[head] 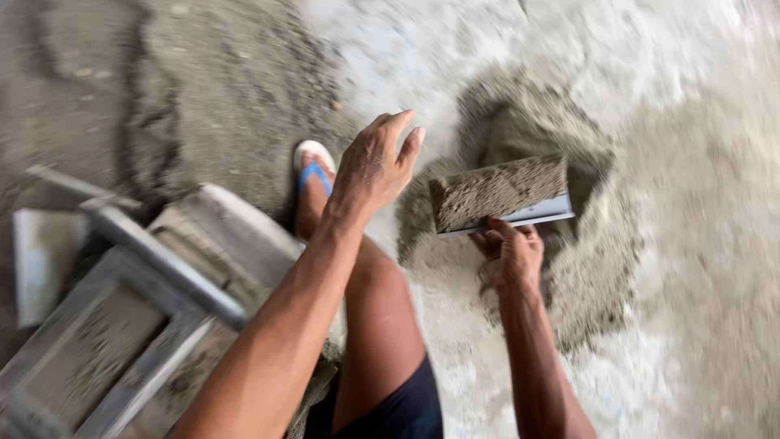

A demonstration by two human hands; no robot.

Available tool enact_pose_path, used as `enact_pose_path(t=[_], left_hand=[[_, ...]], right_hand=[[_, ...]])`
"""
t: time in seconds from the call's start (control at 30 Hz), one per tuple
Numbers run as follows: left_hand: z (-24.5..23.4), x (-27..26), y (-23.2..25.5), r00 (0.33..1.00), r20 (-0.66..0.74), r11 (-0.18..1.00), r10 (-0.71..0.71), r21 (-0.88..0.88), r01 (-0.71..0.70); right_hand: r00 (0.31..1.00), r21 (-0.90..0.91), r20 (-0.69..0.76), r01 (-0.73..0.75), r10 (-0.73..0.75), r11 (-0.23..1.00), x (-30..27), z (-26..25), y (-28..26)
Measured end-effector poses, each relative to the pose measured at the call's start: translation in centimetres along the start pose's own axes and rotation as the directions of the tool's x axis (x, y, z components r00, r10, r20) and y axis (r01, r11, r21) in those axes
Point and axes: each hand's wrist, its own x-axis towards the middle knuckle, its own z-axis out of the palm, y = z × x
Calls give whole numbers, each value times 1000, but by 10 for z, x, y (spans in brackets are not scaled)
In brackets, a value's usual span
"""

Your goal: The person scoops concrete into a metal mold, levels the surface with a trowel, and compacts the mixture. They then flip the mold to release the formed brick and place it on a stack of similar bricks before repeating the process.

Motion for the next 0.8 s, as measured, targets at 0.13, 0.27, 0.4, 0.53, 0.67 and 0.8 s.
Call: enact_pose_path(t=[0.13, 0.27, 0.4, 0.53, 0.67, 0.8], left_hand=[[-107, -61, -39, 980, -201, 996, 8, 91, 11], [-205, -168, -94, 910, -404, 955, -94, 223, 198], [-263, -304, -132, 768, -602, 904, -218, 172, 392], [-239, -397, -185, 653, -717, 874, -246, 127, 469], [-220, -418, -189, 659, -719, 862, -220, 173, 476], [-214, -420, -180, 612, -749, 879, -253, 86, 469]], right_hand=[[956, -10, 272, 122, -115, 992, -97, 87, -33], [815, 9, 577, 56, -51, 998, -188, 133, 3], [740, -30, 672, -9, 27, 1000, -281, 159, 95], [709, -95, 684, -145, 170, 985, -343, 152, 205], [637, -252, 680, -262, 363, 932, -381, 138, 272], [850, -235, 484, -101, 206, 967, -382, 143, 233]])
